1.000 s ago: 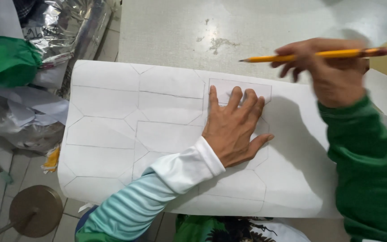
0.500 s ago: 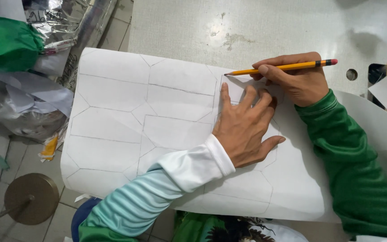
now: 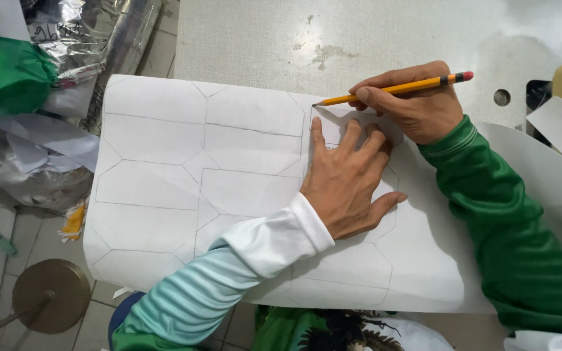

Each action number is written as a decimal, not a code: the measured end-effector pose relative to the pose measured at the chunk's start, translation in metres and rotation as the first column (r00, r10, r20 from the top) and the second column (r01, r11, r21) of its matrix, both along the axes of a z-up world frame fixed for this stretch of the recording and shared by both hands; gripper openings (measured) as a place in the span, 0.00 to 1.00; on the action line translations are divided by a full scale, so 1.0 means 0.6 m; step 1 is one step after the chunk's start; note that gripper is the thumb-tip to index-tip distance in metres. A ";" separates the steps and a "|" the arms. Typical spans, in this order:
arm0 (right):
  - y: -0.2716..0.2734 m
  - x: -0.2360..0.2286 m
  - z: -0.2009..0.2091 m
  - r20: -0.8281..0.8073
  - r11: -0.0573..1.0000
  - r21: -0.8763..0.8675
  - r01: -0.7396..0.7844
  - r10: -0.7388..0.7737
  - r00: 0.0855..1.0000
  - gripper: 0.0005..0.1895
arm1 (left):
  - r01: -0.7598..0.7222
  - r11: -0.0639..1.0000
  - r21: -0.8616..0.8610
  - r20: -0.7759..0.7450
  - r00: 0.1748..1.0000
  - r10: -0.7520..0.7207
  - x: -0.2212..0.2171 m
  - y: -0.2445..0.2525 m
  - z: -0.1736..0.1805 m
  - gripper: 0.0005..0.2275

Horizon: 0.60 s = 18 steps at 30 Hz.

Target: The person uses a pencil and a small paper template to trace and draw geometric shapes onto a large sheet of white paper. They repeatedly position the template on the paper and trace its outline to create a pattern of connected polygons.

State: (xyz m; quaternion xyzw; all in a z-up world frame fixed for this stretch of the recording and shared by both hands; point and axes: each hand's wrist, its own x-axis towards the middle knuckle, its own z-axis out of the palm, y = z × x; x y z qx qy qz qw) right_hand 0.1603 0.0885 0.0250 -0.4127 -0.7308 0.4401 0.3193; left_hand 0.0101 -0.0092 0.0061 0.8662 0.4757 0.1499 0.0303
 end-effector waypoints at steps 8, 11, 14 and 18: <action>0.006 0.020 -0.002 0.027 0.996 0.063 -0.070 0.068 0.997 0.10 | -0.011 1.000 0.025 -0.008 1.000 0.011 -0.001 0.000 0.002 0.32; 0.002 0.042 0.009 0.107 0.991 0.100 -0.092 0.081 0.991 0.10 | -0.015 0.999 0.042 -0.038 0.999 0.016 -0.002 -0.001 0.004 0.32; -0.007 0.072 0.016 0.151 0.993 0.087 -0.085 0.071 0.986 0.11 | -0.022 0.997 0.070 -0.103 0.994 0.029 0.000 -0.002 -0.001 0.33; -0.029 0.102 0.035 0.191 0.999 0.022 0.038 -0.042 0.981 0.09 | -0.036 0.995 0.097 -0.159 0.986 0.051 0.002 -0.003 -0.005 0.37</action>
